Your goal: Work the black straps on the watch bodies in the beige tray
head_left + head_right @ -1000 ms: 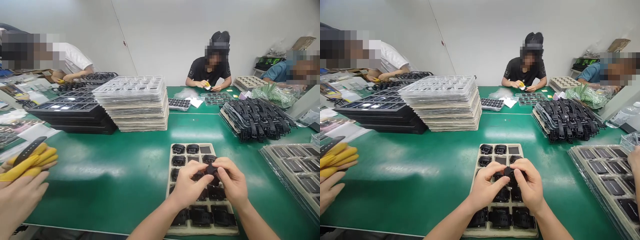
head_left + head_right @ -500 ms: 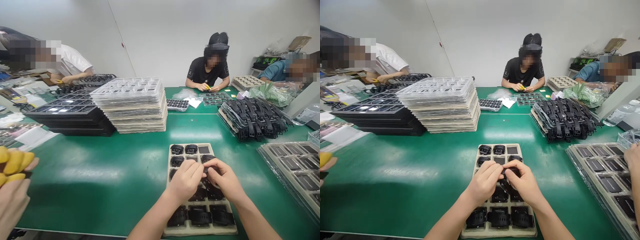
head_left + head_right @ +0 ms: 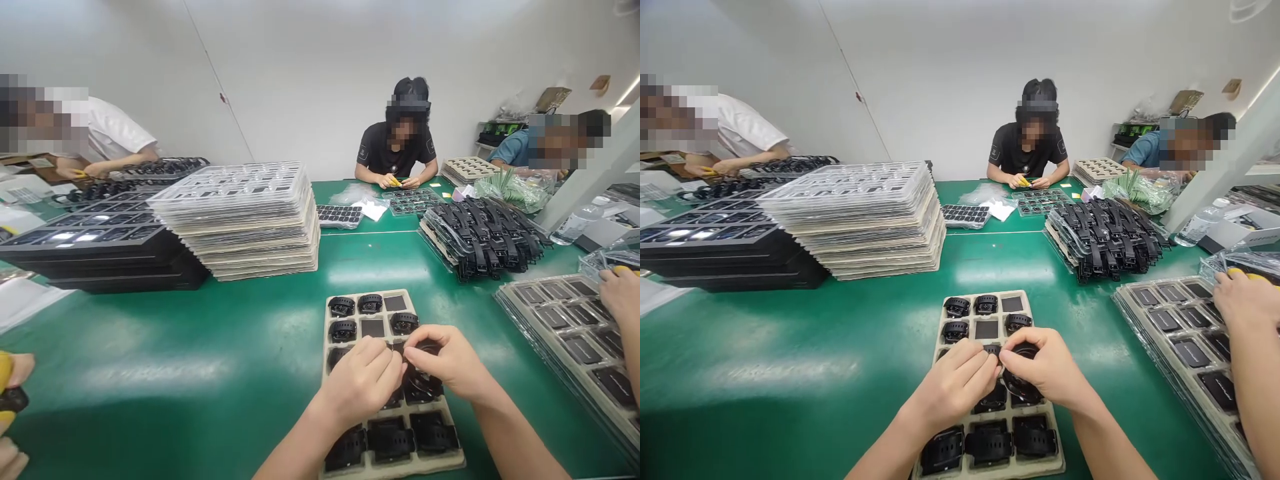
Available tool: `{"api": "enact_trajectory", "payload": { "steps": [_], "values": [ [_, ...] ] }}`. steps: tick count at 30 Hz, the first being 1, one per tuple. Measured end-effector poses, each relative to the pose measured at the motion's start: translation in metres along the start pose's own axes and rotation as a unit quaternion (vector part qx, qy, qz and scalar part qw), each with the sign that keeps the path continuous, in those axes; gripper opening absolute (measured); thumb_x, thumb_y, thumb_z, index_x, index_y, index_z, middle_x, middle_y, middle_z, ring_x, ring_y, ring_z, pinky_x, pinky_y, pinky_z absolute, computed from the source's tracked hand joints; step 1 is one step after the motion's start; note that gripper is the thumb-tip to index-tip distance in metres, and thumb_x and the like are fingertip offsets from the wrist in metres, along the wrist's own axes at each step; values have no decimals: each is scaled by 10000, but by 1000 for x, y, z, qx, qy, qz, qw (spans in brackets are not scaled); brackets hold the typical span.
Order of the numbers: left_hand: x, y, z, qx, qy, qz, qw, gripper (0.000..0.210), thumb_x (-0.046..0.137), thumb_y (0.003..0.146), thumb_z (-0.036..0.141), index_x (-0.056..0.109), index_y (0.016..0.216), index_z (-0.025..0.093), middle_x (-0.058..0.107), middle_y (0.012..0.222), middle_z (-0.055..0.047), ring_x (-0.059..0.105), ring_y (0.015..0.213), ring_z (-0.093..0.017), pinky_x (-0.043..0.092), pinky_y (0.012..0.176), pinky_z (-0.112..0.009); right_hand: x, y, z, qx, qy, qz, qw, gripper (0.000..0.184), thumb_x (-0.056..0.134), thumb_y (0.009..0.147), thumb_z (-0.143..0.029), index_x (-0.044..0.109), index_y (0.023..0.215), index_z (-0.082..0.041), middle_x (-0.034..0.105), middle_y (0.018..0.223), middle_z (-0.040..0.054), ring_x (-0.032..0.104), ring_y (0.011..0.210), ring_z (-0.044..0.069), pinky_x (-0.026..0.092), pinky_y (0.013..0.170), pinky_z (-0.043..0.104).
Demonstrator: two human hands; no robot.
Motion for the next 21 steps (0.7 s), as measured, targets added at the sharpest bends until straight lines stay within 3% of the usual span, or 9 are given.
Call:
{"api": "enact_trajectory", "payload": {
  "steps": [9,11,13,14,17,21],
  "values": [
    [-13,-5,0,19,-48,54,997,247,518,950,106,526,718,192,509,593,6,431,565,-158,322,535,-325,-14,-17,-19,-44,-118,-39,991,167,660,871,-311,730,757,-210,694,682,4,599,625,182,466,581,284],
    [-21,-8,-10,-19,-91,99,991,248,496,936,54,515,740,203,518,582,20,432,547,-145,355,544,-312,-31,-4,-16,-59,-150,31,986,211,619,904,-352,730,783,-220,723,736,35,640,674,215,499,610,315],
    [-28,-11,-24,-101,-109,155,977,269,487,908,-6,508,750,210,535,582,29,449,549,-137,398,571,-297,-51,20,-8,-58,-181,142,972,255,586,929,-414,742,886,-217,765,886,84,688,785,261,534,668,358],
    [-31,-13,-30,-138,-108,174,969,269,495,897,-18,513,755,211,549,590,28,466,559,-138,416,585,-294,-57,35,-2,-52,-195,157,967,272,593,925,-436,740,964,-211,770,985,101,701,862,277,547,721,377],
    [-30,-16,-35,-169,-104,180,963,229,530,890,10,542,771,206,589,617,8,501,580,-148,436,594,-299,-53,82,16,-56,-213,96,971,305,626,891,-444,733,1025,-192,767,1065,100,705,968,279,548,855,394],
    [-23,-16,-31,-154,-121,168,966,218,527,888,16,555,781,204,614,630,-6,500,589,-148,438,591,-300,-25,120,29,-57,-246,-5,968,135,707,814,-344,761,799,-221,784,853,45,713,804,243,543,764,339]
  ]
}}
Point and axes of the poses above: each hand's wrist, its own y-axis towards the middle knuckle, its own x-axis out of the palm, z = x × y, the point moved 3 cm from there along y, towards the middle knuckle
